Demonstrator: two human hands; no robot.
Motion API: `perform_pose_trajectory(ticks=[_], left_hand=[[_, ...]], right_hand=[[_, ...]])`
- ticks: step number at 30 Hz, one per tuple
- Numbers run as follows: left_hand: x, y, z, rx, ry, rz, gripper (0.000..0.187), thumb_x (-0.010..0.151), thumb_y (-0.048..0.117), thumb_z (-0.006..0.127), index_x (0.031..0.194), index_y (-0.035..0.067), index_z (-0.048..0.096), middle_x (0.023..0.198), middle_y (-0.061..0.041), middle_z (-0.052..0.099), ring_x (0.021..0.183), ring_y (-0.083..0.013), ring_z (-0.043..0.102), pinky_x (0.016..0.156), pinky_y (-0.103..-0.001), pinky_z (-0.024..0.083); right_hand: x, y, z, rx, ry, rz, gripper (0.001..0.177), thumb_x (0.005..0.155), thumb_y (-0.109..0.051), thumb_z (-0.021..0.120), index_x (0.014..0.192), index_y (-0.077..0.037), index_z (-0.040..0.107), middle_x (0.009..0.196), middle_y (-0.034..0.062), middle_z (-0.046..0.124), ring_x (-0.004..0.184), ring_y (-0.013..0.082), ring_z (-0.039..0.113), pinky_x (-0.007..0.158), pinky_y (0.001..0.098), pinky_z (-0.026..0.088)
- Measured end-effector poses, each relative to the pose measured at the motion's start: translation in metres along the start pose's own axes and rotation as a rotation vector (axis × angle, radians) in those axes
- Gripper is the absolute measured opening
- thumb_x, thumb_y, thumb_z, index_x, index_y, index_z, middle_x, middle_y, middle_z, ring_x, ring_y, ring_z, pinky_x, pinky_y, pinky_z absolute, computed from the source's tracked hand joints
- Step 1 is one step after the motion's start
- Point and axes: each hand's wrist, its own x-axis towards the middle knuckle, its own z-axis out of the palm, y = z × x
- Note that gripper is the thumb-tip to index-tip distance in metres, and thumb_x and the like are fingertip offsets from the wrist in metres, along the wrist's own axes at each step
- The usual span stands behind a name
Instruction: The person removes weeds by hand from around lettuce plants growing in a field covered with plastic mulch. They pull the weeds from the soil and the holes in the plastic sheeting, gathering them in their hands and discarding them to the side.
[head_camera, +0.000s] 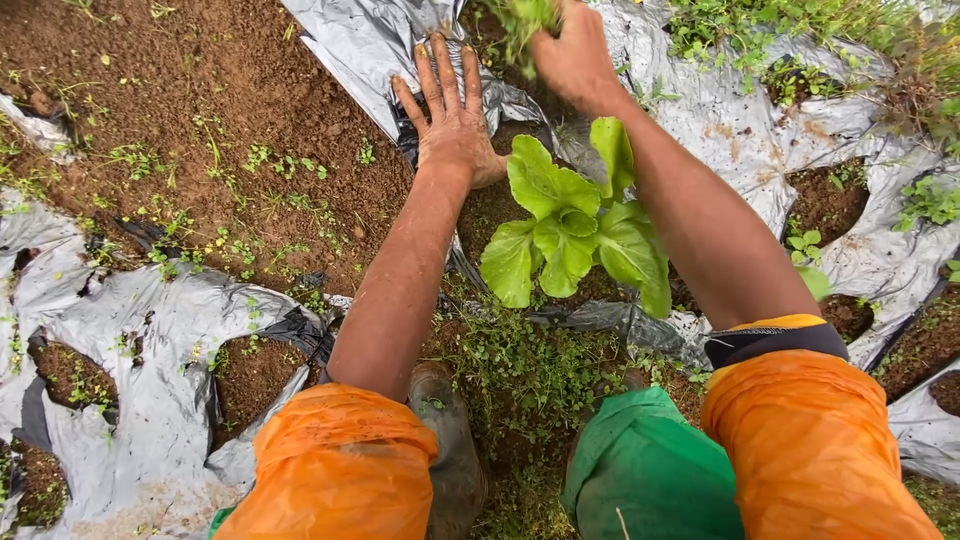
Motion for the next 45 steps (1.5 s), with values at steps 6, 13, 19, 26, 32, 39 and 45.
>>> perform_pose_trajectory(ticks=[6,13,19,26,32,39,45], left_hand=[[0.007,0.000,0.008,-0.028,-0.014,-0.011,0.112,0.094,0.034,0.060,0.161,0.008,-0.026,0.159,-0.030,-0.034,0.146,-0.0512,-0.031,0.115,-0.076,-0.016],[0.024,-0.001,0.035,0.119,0.050,-0.009,0.148,0.063,0.109,0.043,0.166,0.018,-0.013,0.156,-0.033,-0.034,0.141,-0.0548,-0.033,0.110,-0.082,-0.014],[0.003,-0.001,0.004,-0.004,0.023,0.002,0.120,0.081,0.048,0.055,0.162,0.007,-0.025,0.160,-0.031,-0.032,0.146,-0.0524,-0.029,0.115,-0.078,-0.013],[-0.007,0.000,-0.009,-0.100,-0.001,-0.001,0.135,0.083,0.095,0.042,0.163,0.009,-0.024,0.161,-0.026,-0.033,0.147,-0.0495,-0.031,0.114,-0.076,-0.018],[-0.005,0.000,-0.008,-0.105,-0.006,-0.002,0.133,0.084,0.082,0.054,0.162,0.009,-0.024,0.160,-0.026,-0.035,0.145,-0.0494,-0.033,0.112,-0.076,-0.020],[0.001,0.000,-0.003,-0.070,-0.009,-0.014,0.130,0.084,0.079,0.054,0.162,0.011,-0.025,0.159,-0.026,-0.036,0.147,-0.0497,-0.031,0.112,-0.076,-0.019],[0.004,0.000,0.001,-0.071,-0.013,-0.006,0.128,0.086,0.079,0.052,0.162,0.010,-0.025,0.157,-0.026,-0.038,0.145,-0.0499,-0.033,0.110,-0.077,-0.020]], right_hand=[[-0.004,0.004,0.021,-0.241,0.082,-0.265,0.074,0.101,-0.062,0.026,0.125,0.000,0.059,0.137,0.0314,0.058,0.123,0.0412,0.055,0.101,0.0687,0.039],[0.013,-0.013,0.047,-0.410,-0.056,-0.033,0.069,0.095,0.003,0.069,0.155,-0.009,0.036,0.159,0.0266,0.037,0.142,0.0477,0.046,0.115,0.0629,0.039],[0.019,0.020,0.023,0.091,-0.007,0.167,0.043,0.096,0.005,0.050,0.138,-0.001,0.044,0.131,0.0175,0.063,0.100,0.0207,0.068,0.075,0.0285,0.064],[-0.014,-0.003,-0.083,-0.087,-0.161,0.243,0.023,0.101,0.002,0.050,0.122,-0.004,0.046,0.112,0.0145,0.060,0.079,0.0169,0.061,0.058,0.0274,0.056],[-0.084,-0.052,-0.145,-0.306,-0.353,0.277,0.010,0.108,-0.004,0.058,0.098,-0.008,0.057,0.093,0.0092,0.060,0.070,0.0167,0.056,0.059,0.0327,0.052],[-0.116,-0.014,-0.110,-0.840,-0.307,0.080,0.074,0.078,0.030,0.056,0.146,0.002,0.053,0.144,0.0299,0.043,0.089,0.0356,0.066,0.071,0.0442,0.065],[-0.110,0.000,-0.102,-1.075,-0.424,0.039,0.073,0.082,0.032,0.051,0.149,0.007,0.038,0.107,0.0218,0.058,0.068,0.0225,0.055,0.048,0.0296,0.056]])
